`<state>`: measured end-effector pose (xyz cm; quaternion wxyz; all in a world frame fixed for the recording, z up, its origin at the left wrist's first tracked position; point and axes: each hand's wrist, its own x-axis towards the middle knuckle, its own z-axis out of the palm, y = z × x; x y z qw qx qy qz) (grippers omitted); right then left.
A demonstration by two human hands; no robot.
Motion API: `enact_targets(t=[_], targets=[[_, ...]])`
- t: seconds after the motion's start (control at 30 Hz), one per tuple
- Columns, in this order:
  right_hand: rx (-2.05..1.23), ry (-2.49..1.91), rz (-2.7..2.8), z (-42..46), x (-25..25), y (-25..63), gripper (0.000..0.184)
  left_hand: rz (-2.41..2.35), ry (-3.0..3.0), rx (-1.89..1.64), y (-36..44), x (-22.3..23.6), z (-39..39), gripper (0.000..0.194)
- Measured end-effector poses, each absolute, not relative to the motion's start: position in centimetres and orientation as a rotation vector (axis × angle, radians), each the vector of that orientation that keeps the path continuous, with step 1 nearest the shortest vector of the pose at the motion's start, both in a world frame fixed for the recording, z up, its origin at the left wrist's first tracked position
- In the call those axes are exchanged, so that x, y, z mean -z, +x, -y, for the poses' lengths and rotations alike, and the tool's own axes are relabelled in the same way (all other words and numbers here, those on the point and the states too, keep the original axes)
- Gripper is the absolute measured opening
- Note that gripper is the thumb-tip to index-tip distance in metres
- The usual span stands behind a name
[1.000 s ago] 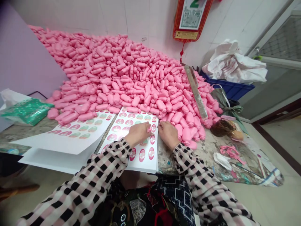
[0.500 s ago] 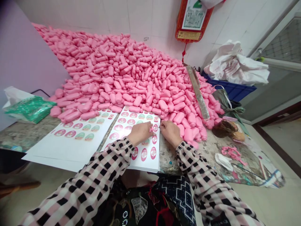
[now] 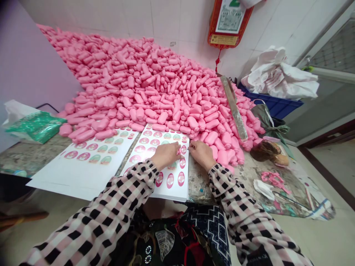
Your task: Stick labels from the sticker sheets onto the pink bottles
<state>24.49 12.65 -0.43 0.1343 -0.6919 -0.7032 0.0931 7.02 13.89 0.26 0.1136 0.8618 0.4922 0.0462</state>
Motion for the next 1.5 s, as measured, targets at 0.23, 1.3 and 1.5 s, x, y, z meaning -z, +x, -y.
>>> enact_targets(t=[0.23, 1.3, 1.5], targets=[[-0.424, -2.034, 1.921, -13.0, 0.6, 24.2, 0.020, -1.460, 2.547, -0.129, 7.1, -0.2, -13.8, 0.036], [-0.406, -2.038, 1.823, -12.8, 1.3, 23.7, 0.019, -1.455, 2.554, -0.056, 7.0, -0.3, -13.9, 0.044], [-0.412, -2.021, 1.823, -12.8, 1.3, 23.7, 0.027, -1.425, 2.535, 0.008, 7.1, -0.4, -14.7, 0.053]])
